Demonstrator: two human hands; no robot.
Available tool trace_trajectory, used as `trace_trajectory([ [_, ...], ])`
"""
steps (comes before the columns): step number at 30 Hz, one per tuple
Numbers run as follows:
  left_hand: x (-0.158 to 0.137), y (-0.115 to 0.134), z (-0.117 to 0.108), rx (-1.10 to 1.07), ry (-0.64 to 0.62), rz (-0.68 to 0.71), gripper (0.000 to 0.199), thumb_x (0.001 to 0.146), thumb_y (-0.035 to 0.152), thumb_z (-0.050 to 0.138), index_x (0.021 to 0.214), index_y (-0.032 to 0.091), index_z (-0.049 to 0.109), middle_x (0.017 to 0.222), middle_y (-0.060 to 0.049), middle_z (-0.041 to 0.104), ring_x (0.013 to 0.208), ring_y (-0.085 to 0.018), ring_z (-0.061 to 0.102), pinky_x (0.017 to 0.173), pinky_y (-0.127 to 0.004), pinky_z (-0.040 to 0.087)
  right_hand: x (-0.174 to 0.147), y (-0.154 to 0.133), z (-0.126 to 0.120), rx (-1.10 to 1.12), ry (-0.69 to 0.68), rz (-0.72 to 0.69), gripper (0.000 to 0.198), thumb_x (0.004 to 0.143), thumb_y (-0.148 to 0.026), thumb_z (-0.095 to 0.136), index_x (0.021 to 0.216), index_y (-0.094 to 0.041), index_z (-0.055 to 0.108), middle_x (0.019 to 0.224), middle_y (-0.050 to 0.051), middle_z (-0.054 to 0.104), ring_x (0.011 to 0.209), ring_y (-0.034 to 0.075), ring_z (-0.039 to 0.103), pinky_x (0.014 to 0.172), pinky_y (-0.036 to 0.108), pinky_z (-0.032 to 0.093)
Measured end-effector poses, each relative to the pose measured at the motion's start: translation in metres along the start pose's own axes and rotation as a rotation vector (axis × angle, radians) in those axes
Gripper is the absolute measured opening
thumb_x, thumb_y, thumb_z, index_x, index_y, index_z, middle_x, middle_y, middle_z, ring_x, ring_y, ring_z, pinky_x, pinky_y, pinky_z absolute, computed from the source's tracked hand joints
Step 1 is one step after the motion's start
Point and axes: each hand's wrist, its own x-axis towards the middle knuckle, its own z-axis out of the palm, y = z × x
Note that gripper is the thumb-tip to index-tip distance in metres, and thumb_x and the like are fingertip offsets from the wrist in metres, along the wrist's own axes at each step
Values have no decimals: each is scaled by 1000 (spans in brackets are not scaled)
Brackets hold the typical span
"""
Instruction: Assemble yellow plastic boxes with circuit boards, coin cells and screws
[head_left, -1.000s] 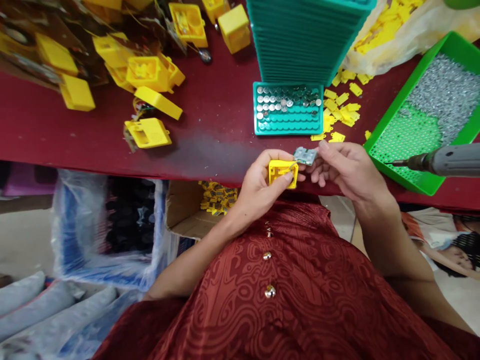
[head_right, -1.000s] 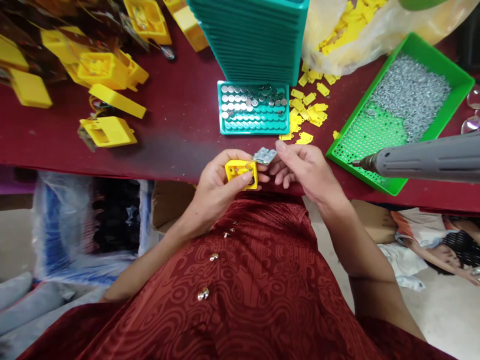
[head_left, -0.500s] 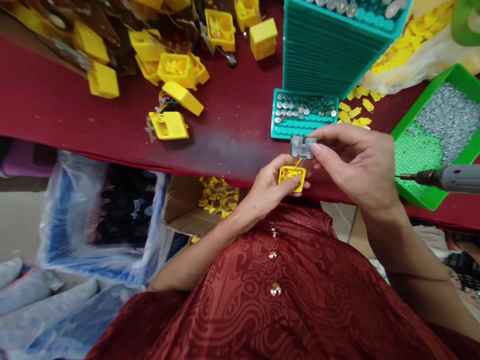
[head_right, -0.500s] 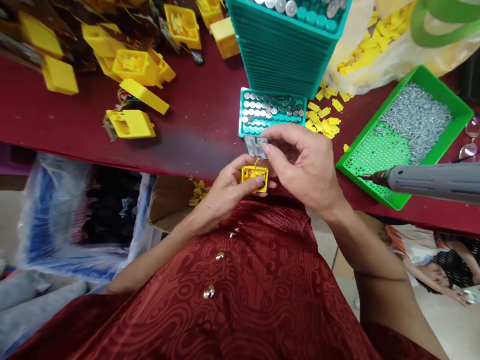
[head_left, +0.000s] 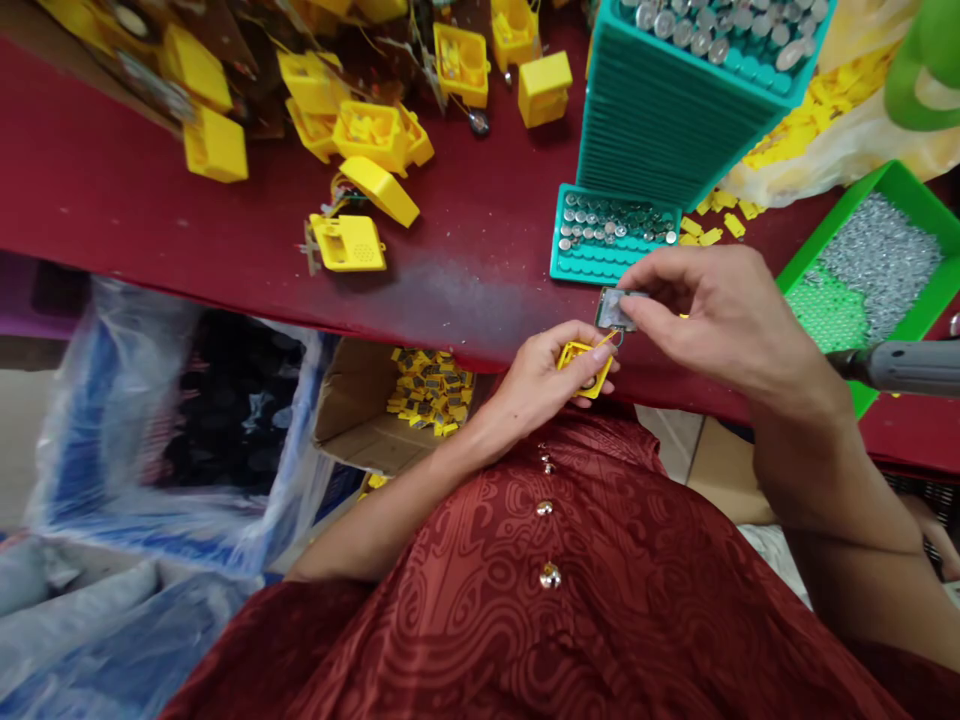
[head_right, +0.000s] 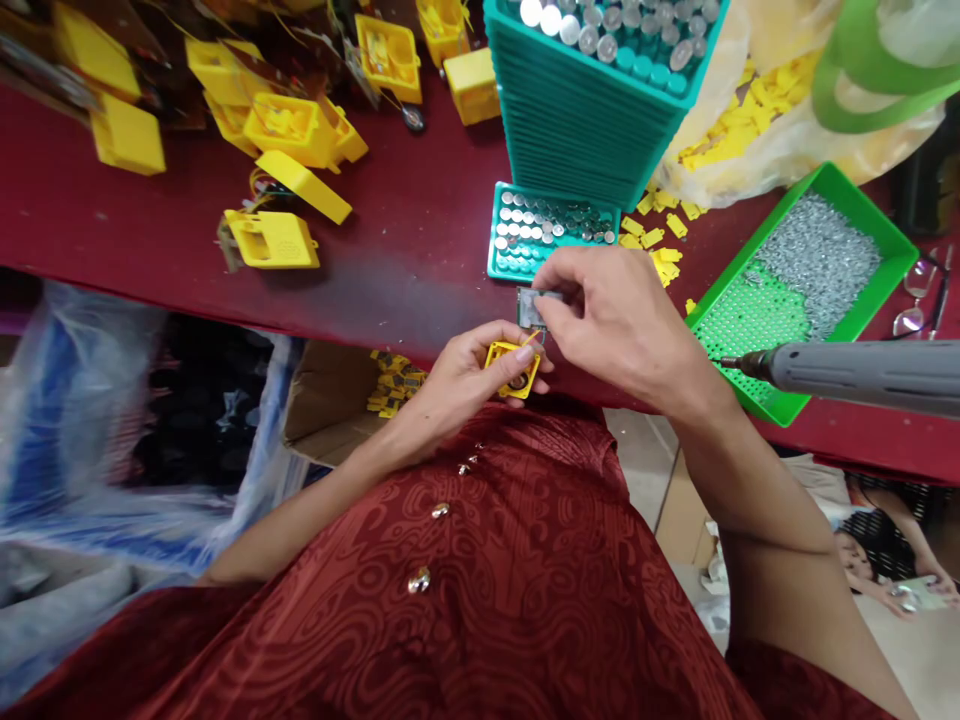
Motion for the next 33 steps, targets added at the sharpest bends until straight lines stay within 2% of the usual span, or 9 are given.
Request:
trace_trajectory([
  [2,1,-1,0,-89,6,-26,38,82,47,88,99,21,66,95,-4,80,77,-15,77,62,-21,59,-6,-5,4,-5,75,-38,10,87,-17,67,81,-24,72,71,-1,69,63,15,62,62,34,53],
  [4,4,-3,-2,-244,-16,-35,39,80,48,84,101,21,66,97,-6,81,85,-20,81,68,-27,64,-14,-10,11,33,185,-84,8,92,-19,67,88,-23,73,84,1,75,71,16,68,69,36,57],
  [7,7,-4,-7,-421,-54,-52,35,77,50,73,96,20,67,93,-8,80,93,-26,81,73,-35,68,-28,-17,26,31,294,-231,11,98,-19,63,96,-23,73,95,2,79,86,18,75,79,37,62],
  [12,5,3,-12,-383,-16,-83,37,81,54,75,95,21,70,85,-5,75,84,-23,77,71,-32,66,-45,-19,41,-77,266,-462,19,99,-13,62,101,-29,72,108,-1,82,101,17,79,89,37,67],
  [15,3,9,-10,-384,21,-101,28,76,28,83,100,21,72,88,-2,76,80,-16,75,73,-25,63,-53,-15,41,-173,277,-501,18,95,-13,69,97,-31,70,101,-5,82,95,16,77,87,35,67],
  [18,0,12,-7,-403,-12,-91,31,72,13,79,102,19,72,96,-3,80,82,-15,76,76,-24,63,-61,-9,37,-193,286,-472,16,95,-15,70,94,-31,72,97,-5,81,92,15,75,88,34,65],
  [24,-3,17,-4,-311,-1,-36,37,72,12,82,107,21,72,107,-2,81,93,-19,79,82,-29,65,-68,-1,30,-179,271,-442,18,95,-15,71,101,-32,74,97,-2,80,90,18,73,84,38,62],
  [29,-7,19,-4,-346,-36,-83,36,77,20,76,113,20,74,108,-3,82,94,-20,79,82,-32,67,-68,-6,34,-172,351,-267,12,98,-14,67,99,-25,71,95,3,79,88,20,73,82,39,60],
  [33,-14,21,-2,-336,-23,-76,47,70,12,75,116,22,73,107,-1,81,98,-19,79,86,-30,67,-65,-10,33,-164,314,-197,12,101,-18,63,96,-25,71,92,4,78,85,21,72,77,39,58],
])
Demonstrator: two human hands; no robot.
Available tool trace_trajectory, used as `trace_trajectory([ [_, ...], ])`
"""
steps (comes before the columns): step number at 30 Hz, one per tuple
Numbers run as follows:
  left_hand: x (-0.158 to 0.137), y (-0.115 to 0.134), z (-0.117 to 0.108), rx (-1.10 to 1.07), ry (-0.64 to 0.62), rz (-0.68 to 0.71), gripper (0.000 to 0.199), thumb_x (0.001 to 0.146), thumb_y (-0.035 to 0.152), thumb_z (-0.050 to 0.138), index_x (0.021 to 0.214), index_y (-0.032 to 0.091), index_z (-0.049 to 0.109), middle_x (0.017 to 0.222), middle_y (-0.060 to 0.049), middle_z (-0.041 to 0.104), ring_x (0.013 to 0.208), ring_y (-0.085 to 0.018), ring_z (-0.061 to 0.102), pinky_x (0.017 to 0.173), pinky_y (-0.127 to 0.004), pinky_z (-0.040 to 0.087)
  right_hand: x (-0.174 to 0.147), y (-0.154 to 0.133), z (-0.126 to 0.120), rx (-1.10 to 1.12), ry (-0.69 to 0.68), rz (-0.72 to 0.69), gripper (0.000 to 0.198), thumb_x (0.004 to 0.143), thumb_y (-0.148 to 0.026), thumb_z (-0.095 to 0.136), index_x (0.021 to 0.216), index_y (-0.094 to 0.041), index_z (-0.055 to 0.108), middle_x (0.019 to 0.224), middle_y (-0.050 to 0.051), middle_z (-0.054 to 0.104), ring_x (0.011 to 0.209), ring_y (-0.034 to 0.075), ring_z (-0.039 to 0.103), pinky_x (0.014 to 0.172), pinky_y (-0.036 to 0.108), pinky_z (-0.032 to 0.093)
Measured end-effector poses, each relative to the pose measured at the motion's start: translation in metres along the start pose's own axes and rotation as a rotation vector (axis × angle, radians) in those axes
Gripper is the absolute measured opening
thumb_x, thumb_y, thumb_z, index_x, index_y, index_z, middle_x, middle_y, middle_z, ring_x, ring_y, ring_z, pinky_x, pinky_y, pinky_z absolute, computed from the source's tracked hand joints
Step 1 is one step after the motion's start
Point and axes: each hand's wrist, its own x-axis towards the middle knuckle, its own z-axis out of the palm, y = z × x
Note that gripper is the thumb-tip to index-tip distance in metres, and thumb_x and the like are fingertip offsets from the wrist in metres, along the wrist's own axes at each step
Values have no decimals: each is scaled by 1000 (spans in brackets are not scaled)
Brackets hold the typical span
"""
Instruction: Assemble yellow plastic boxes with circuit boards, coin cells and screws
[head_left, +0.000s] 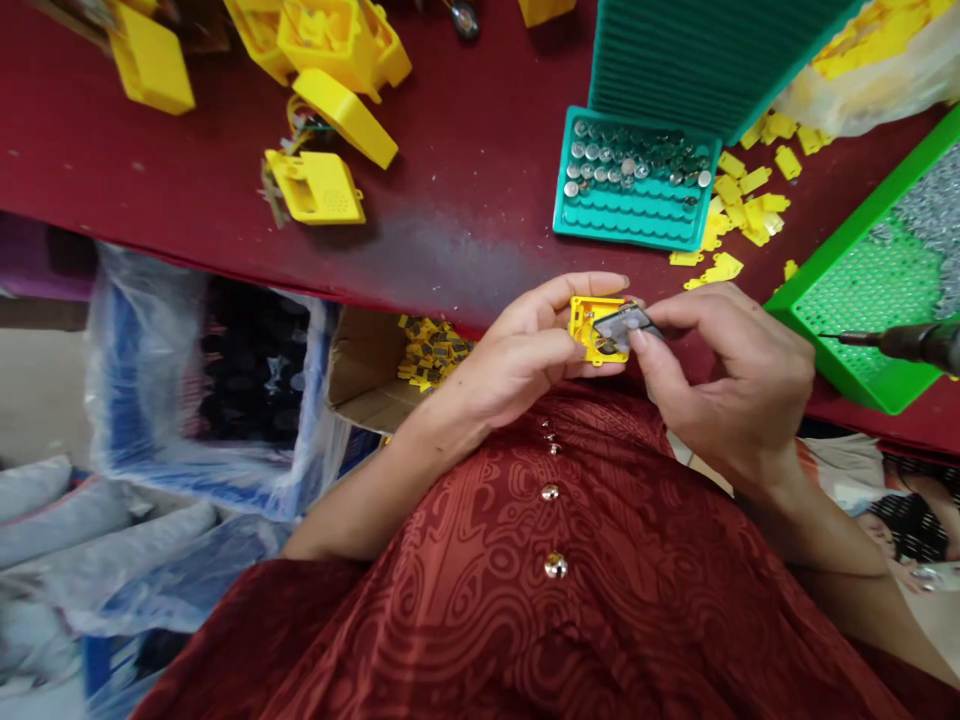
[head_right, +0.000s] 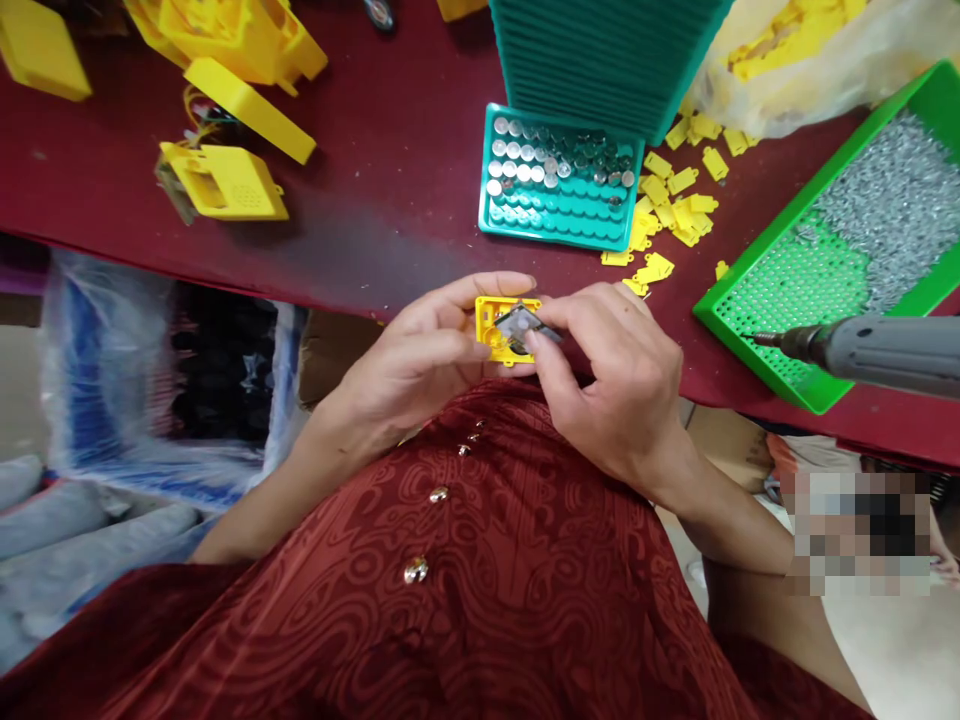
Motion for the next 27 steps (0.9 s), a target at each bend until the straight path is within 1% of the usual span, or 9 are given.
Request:
trace_trajectory([
  [2,-2,0,3,32,24,15,50,69,8,77,117,22,71,110,0,80,100,-17,78,87,-28,66,1,0,-1,12,-3,1,10,101,-19,65,95,-25,71,89,3,77,83,21,72,76,39,58],
  [5,-3,-2,4,87,42,42,51,71,10,83,119,21,68,113,-2,79,104,-19,79,88,-29,66,2,0,-3,36,-8,-20,10,100,-18,66,95,-25,70,91,2,78,84,20,72,78,38,59],
  [8,-2,-5,3,139,57,85,46,74,12,85,116,20,69,115,-4,79,108,-22,79,90,-32,67,2,-1,-5,30,-57,-5,13,102,-19,65,99,-29,72,96,0,80,89,20,74,83,39,61],
  [10,-2,-6,2,160,65,103,42,74,10,83,114,19,71,116,-4,78,108,-22,78,90,-31,66,3,-1,-6,33,-79,1,13,102,-21,64,99,-30,72,97,0,80,89,20,74,83,41,61],
  [15,-7,-4,3,131,58,99,47,73,9,85,117,22,75,117,-1,79,112,-22,77,95,-31,65,6,2,-6,78,-93,15,12,101,-22,64,96,-29,72,94,2,79,87,22,72,84,45,60],
  [20,-10,-3,3,111,58,89,43,77,12,84,117,23,75,119,-2,79,114,-23,78,96,-33,66,5,2,-6,83,-105,59,10,101,-27,64,97,-30,72,94,2,79,87,23,71,86,44,60],
  [24,-9,-4,2,137,58,96,46,75,11,87,118,23,76,119,-1,80,114,-23,78,99,-34,65,5,1,-7,54,-94,22,11,102,-26,64,97,-30,73,94,2,78,87,22,70,84,42,59],
  [27,-9,-4,2,140,65,99,47,75,11,85,119,23,76,120,-1,79,113,-22,78,97,-32,66,6,1,-6,35,-99,-51,13,103,-24,63,98,-29,74,94,2,78,87,21,71,83,41,57],
])
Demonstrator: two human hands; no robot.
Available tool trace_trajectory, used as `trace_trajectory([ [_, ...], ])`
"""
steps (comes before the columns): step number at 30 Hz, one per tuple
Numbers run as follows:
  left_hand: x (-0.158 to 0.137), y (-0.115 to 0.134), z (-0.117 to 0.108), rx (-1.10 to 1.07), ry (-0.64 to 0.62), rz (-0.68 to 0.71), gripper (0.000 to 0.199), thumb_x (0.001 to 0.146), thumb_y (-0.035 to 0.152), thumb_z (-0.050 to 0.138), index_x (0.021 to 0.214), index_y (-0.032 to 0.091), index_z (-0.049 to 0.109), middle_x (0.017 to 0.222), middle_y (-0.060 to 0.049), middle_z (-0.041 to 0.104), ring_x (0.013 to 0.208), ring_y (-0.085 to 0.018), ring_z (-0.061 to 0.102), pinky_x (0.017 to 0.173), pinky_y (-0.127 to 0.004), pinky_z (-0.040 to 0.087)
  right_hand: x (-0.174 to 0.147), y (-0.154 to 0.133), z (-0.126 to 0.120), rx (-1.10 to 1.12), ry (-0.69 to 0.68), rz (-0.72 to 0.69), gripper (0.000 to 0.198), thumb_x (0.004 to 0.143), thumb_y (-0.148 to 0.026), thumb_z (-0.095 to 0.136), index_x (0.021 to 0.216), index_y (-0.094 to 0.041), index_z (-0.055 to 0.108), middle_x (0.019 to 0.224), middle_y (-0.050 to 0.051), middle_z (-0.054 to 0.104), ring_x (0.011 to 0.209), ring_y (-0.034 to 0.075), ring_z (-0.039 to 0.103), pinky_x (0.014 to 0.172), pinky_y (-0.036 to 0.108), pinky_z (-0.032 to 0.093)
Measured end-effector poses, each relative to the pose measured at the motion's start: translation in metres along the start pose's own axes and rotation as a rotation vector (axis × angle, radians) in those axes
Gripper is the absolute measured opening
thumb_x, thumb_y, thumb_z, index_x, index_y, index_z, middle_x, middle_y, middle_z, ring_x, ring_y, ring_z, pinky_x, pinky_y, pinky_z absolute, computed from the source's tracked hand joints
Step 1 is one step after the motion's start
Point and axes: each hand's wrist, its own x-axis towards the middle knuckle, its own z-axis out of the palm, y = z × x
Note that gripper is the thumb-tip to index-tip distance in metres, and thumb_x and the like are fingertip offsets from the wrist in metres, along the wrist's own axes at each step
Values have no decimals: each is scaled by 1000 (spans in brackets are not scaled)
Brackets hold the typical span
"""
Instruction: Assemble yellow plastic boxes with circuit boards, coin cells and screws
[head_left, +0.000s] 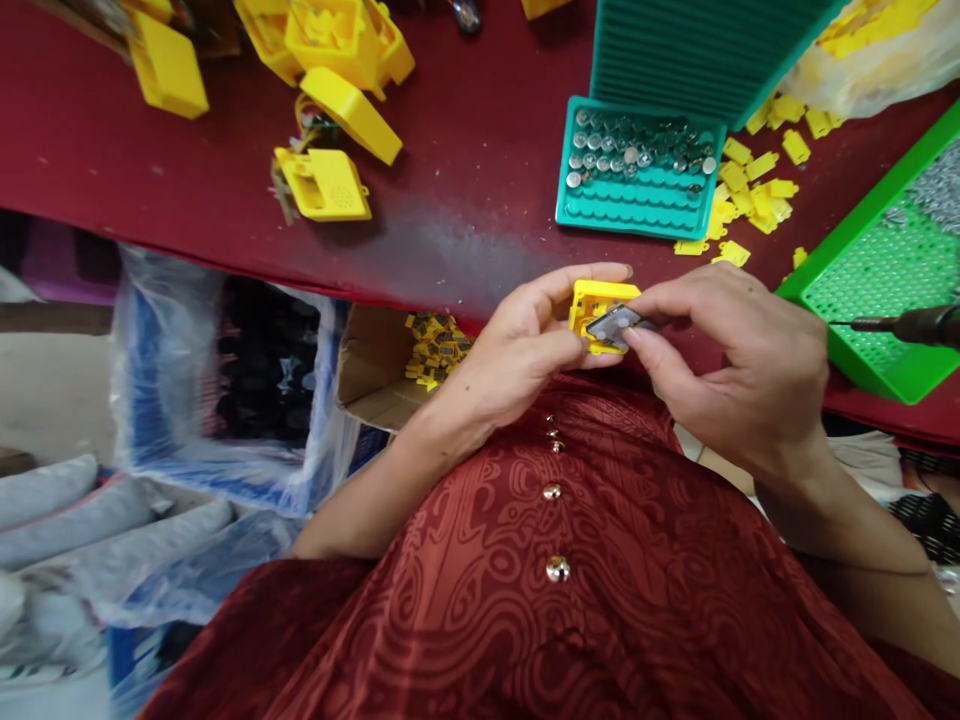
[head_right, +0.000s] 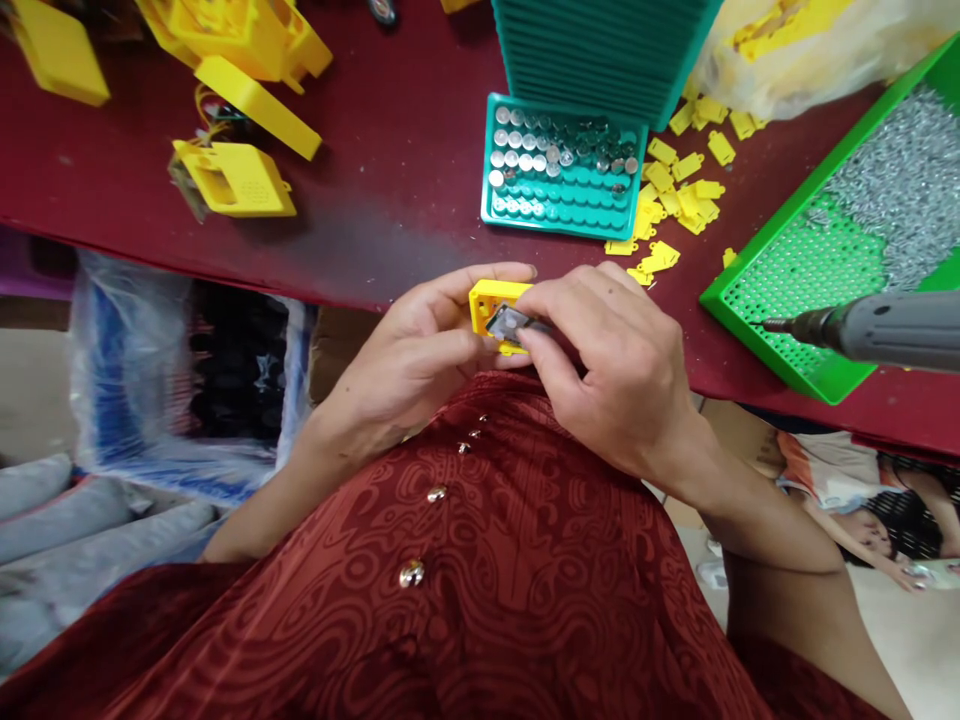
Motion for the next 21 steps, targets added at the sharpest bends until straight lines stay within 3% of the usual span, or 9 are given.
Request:
trace_trajectory([
  [9,-4,0,-1,51,9,-4,55,74,13,85,128,21,73,131,-5,78,116,-22,77,99,-30,65,3,9,0,-102,6,-241,12,103,-16,64,106,-23,74,90,3,75,84,19,68,79,37,53],
  [15,-3,-1,3,44,28,-8,55,74,11,82,127,18,73,129,-5,77,115,-20,76,100,-30,63,0,7,6,-154,61,-234,19,104,-11,56,111,-15,73,98,10,67,91,19,63,75,33,51],
  [21,2,-1,4,13,25,-3,50,79,16,83,128,17,71,121,-6,79,107,-19,76,87,-27,66,3,17,3,-70,30,-224,18,104,-11,59,112,-21,71,98,4,72,90,17,68,81,32,57],
])
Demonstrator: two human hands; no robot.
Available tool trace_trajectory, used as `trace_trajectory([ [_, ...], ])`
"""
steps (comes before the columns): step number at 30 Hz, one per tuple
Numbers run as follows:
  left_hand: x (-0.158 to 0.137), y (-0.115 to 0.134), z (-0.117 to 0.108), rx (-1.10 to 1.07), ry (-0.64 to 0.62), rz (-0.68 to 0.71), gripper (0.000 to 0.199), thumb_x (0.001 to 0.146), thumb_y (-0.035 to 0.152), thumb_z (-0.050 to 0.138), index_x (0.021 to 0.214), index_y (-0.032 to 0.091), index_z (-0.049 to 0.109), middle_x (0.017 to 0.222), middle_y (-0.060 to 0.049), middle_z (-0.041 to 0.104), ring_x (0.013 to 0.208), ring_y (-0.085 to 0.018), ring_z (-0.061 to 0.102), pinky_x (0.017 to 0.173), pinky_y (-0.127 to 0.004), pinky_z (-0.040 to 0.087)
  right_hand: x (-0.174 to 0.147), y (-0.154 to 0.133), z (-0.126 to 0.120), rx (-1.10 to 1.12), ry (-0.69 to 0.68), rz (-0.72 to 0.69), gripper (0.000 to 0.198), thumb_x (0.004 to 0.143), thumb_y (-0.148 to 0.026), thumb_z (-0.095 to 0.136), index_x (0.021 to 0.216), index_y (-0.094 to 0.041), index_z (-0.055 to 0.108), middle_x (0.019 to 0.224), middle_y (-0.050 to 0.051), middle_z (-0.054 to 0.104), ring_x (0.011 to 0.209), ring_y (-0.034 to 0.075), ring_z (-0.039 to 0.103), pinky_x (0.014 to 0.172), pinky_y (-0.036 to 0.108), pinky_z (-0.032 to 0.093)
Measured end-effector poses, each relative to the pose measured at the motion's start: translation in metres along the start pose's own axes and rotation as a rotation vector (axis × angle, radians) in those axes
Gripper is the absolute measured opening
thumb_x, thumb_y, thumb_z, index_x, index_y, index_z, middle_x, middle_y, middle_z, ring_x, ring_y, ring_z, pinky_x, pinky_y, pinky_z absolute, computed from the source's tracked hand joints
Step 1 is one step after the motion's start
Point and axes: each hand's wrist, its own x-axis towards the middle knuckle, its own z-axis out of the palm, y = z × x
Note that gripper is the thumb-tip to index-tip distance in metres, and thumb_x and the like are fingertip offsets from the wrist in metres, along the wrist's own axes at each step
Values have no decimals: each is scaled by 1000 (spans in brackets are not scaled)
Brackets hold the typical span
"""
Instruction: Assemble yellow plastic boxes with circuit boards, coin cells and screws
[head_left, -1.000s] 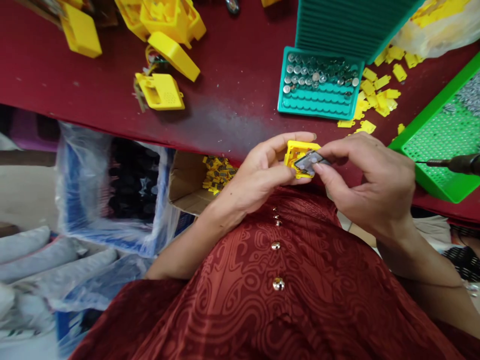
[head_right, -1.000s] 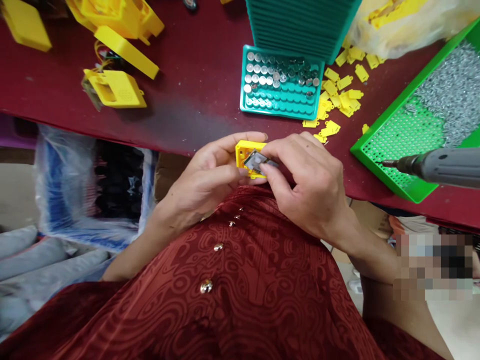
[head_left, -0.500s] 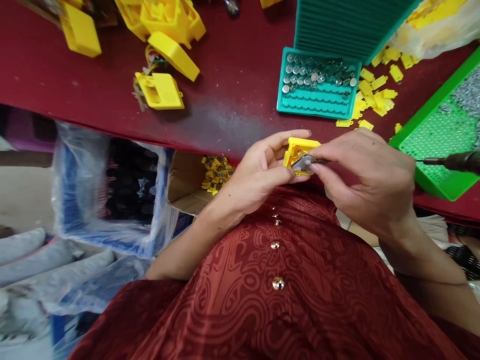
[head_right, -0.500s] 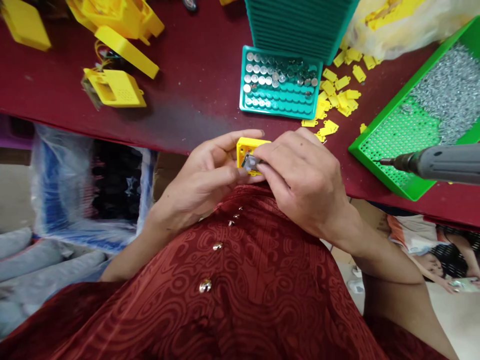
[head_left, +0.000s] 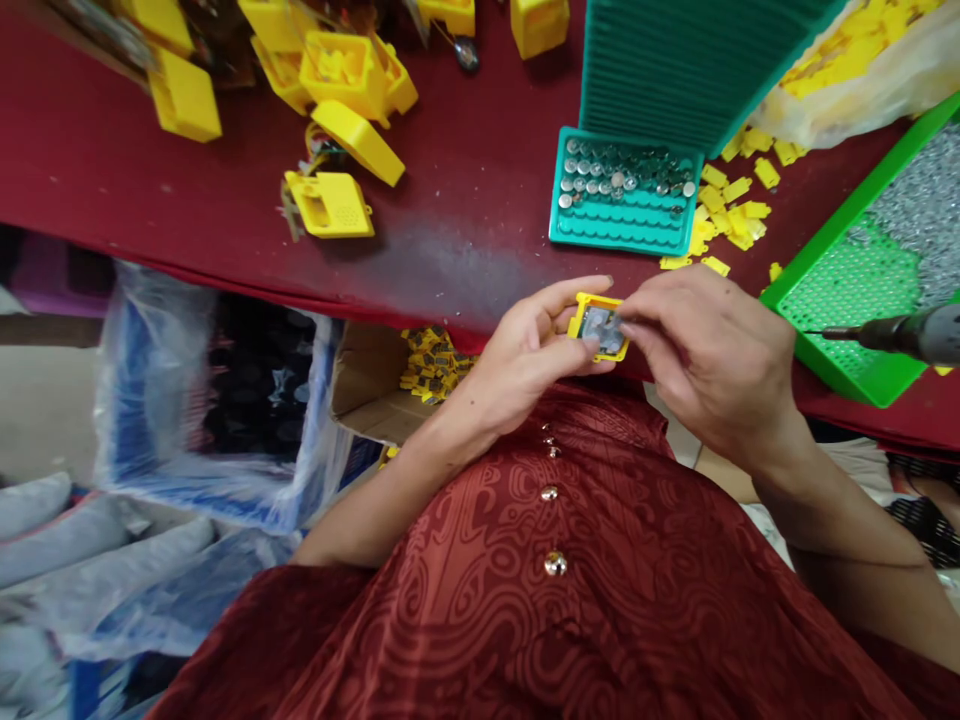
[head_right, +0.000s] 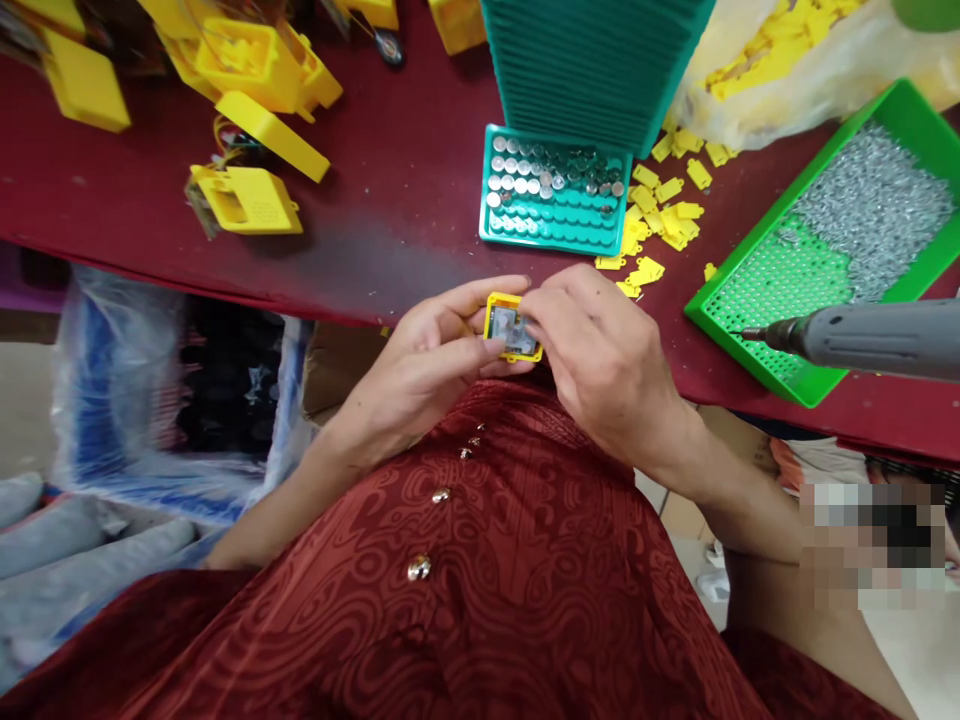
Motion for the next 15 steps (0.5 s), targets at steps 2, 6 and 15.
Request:
trace_trajectory([
  [2,3,-2,-1,13,-4,0,46,84,23,84,128,17,70,111,-5,78,100,-18,76,82,-27,66,1,5,0,-4,30,-42,14,103,-12,62,105,-21,72,95,4,72,87,15,68,77,30,57],
  [6,8,-6,-1,16,-10,3,43,85,25,85,125,17,70,100,-2,75,92,-16,75,81,-27,67,1,9,3,-11,61,-50,11,101,-13,68,101,-22,73,94,4,69,85,14,67,73,27,57],
  [15,13,-9,1,8,-18,12,40,84,24,83,121,17,70,99,-1,77,85,-13,75,75,-23,66,0,15,6,24,100,5,5,99,-14,72,96,-18,75,93,5,68,86,13,67,75,27,59],
])
